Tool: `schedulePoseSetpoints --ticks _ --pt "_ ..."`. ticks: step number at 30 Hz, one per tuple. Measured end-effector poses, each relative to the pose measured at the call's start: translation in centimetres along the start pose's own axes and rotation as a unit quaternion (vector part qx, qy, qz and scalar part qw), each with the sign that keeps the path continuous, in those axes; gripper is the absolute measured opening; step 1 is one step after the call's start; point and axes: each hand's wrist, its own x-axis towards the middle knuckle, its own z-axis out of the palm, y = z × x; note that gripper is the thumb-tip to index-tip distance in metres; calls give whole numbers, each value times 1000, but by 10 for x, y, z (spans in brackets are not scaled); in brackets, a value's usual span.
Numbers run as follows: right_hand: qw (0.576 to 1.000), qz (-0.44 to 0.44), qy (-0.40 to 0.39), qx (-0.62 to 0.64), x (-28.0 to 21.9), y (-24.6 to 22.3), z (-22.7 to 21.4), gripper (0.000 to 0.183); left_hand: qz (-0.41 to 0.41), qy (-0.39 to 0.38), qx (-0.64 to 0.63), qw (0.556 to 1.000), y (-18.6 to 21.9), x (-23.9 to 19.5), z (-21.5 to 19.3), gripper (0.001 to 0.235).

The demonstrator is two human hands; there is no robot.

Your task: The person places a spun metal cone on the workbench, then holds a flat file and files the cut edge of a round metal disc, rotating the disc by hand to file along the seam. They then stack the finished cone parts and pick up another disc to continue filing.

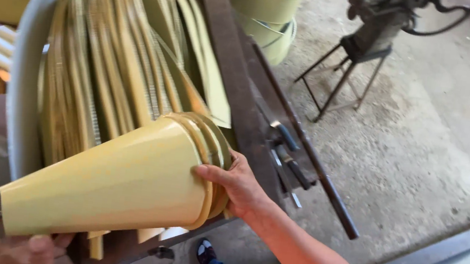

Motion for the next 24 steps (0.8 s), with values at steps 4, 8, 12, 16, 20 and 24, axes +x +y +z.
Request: schedulePoseSetpoints --ticks 4,8,12,16,20,24 --pt "999 -34 -15 13 -54 -52 -84 51 -111 -20 -68 991 -51 -84 83 74" --pt "999 -41 22 -24 -84 -108 -175 53 -271 -16 -161 949 -134 -194 157 74" --pt "996 -29 44 -71 -105 -142 -247 48 -360 -10 -158 919 -144 -254 238 85" --pt "990 -38 115 -73 -105 -176 -284 47 -379 21 -279 882 -168 -268 304 96" --pt "990 -51 111 -76 -106 -196 -313 45 -469 52 -228 852 -158 -253 380 85" --pt "995 -17 86 -40 -107 -202 -355 48 -503 -65 -188 841 -250 -302 383 62"
